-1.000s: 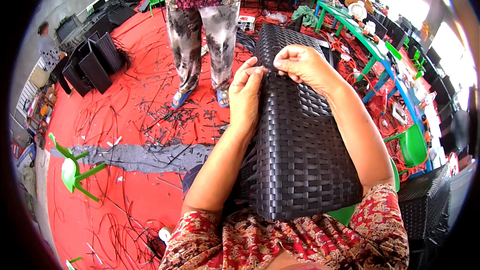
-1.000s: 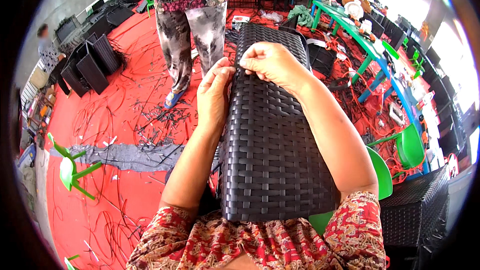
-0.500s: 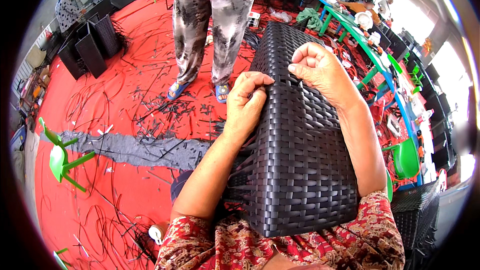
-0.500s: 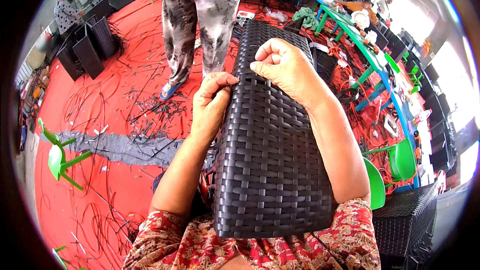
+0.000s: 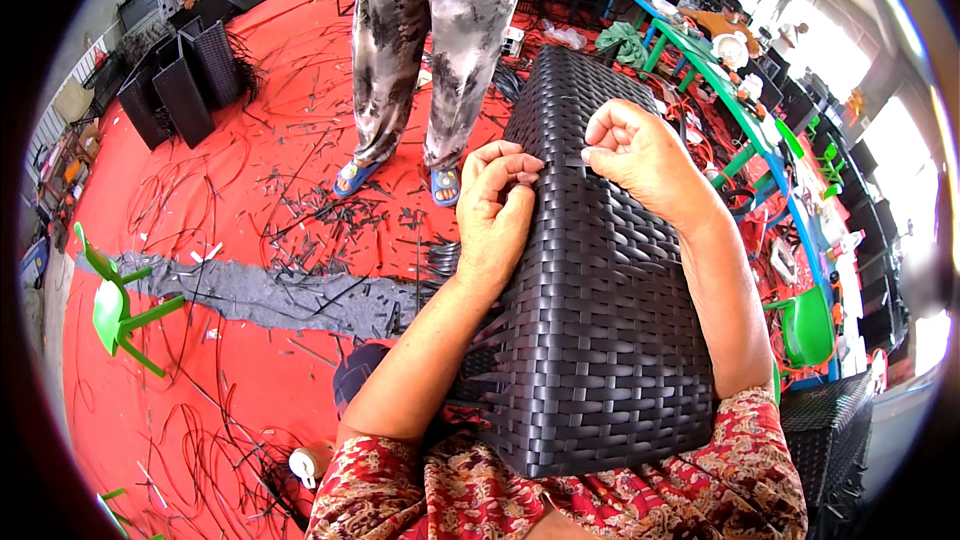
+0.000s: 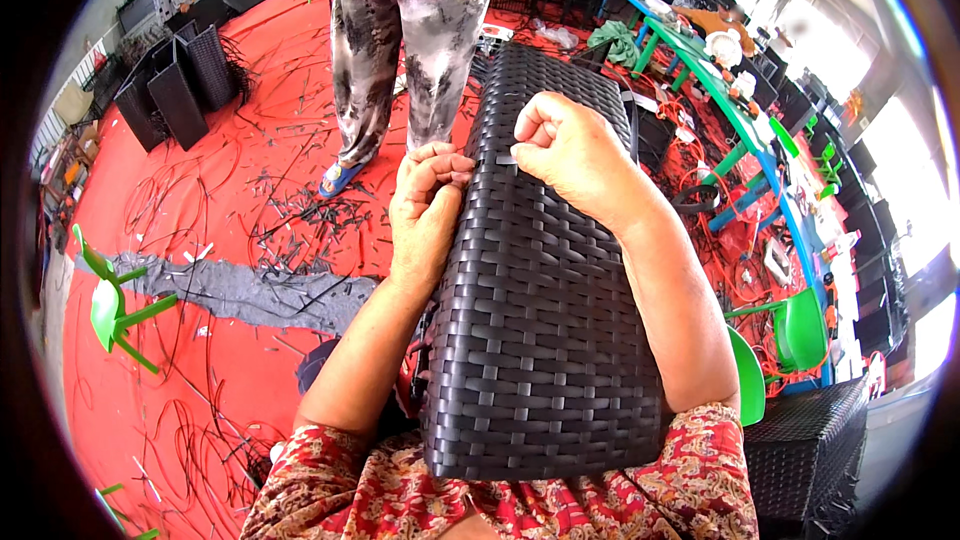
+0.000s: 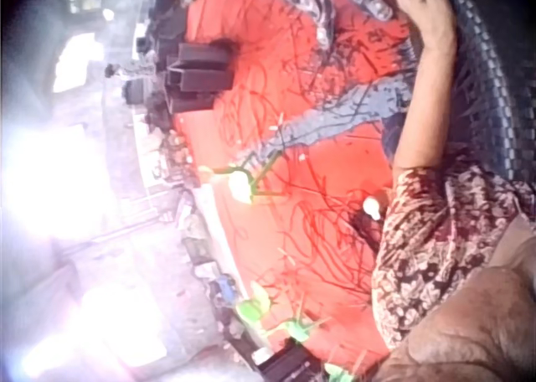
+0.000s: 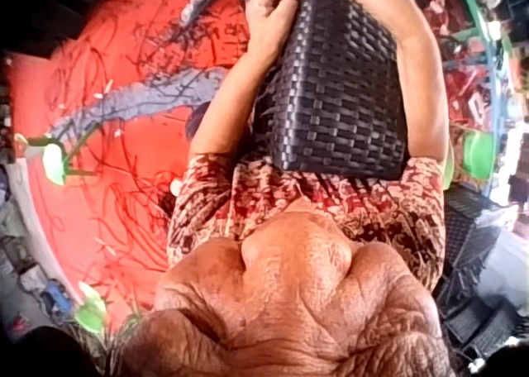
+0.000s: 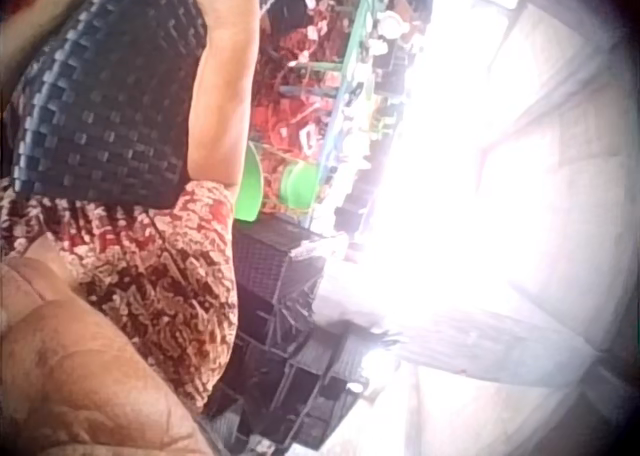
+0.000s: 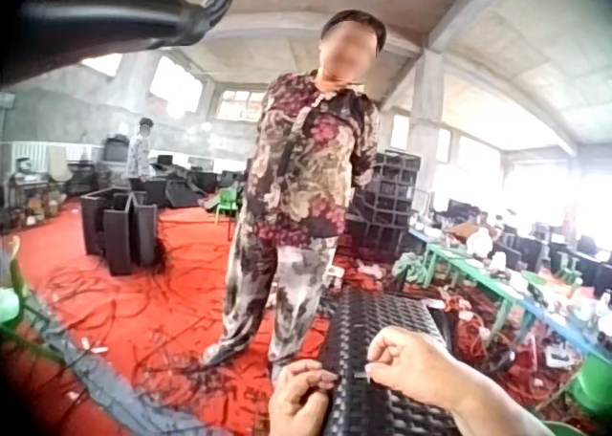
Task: The person weaves black strips into a wicker furniture component by hand, threading the material through the framework and pulling it tight.
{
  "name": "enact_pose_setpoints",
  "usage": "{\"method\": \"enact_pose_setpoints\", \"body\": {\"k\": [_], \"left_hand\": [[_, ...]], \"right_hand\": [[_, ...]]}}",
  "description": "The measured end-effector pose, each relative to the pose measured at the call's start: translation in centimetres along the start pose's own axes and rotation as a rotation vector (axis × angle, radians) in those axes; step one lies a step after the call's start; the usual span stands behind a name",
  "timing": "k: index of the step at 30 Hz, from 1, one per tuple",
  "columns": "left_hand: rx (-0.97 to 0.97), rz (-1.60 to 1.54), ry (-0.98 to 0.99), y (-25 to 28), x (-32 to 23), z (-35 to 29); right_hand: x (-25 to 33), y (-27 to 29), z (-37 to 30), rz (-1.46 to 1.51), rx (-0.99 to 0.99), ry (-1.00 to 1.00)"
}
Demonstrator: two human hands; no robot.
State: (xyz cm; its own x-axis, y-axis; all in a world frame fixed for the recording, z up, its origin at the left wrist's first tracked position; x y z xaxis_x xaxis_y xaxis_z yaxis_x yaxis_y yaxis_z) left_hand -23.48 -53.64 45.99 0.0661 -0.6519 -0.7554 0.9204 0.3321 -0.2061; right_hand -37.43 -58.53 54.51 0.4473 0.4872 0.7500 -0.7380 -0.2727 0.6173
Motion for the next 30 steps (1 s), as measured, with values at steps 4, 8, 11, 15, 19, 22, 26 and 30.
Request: {"method": "enact_pose_setpoints", "body": {"k": [4,8,11,15,19,22,26,30], "left_hand": [[-0.003,-0.126,0.096,-0.2,0.5,-0.3],[0.013,-0.129,0.029,-0.7,-0.4,-0.2],[0.048,-0.141,0.038,-0.8,-0.6,0.2],[0.084,-0.189,0.004,-0.9,-0.8,0.9],[0.132,-0.055,0.007,-1.2,-0.6,1.1],[0.17,-0.06,0.05,-1.5,-0.1,1.3],[0.219,-0.15,0.164,-2.0,0.8,0.9],[0.207,-0.148,0.139,-2.0,0.7,0.2]], "right_hand": [[-0.3,0.2,0.0,0.012,-0.024,-0.034],[0.2,0.2,-0.2,0.051,-0.047,-0.004],[0.6,0.3,-0.9,0.02,-0.047,-0.014],[2.0,0.4,-1.6,-0.188,-0.069,0.096],[2.1,0.2,-1.5,-0.226,-0.056,0.114],[1.2,0.2,-1.5,-0.173,-0.021,0.039],[0.2,0.3,-1.8,-0.036,0.043,-0.034],[-0.8,-0.3,-1.3,0.129,0.057,-0.051]]}}
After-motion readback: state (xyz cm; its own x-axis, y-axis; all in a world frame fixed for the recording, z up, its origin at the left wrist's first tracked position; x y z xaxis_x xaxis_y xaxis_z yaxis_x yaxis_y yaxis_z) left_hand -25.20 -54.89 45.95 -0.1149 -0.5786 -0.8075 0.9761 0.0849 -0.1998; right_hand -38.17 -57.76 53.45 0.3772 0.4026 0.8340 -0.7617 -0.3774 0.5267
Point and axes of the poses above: each hand's wrist, its own z-axis towards the middle knuckle, its own y-axis out of the back of the hand, x = y × z, the point moved 8 cm from there along z, towards the middle knuckle, and after that the axes turned 2 degrees about z, right-handed, at the moved point
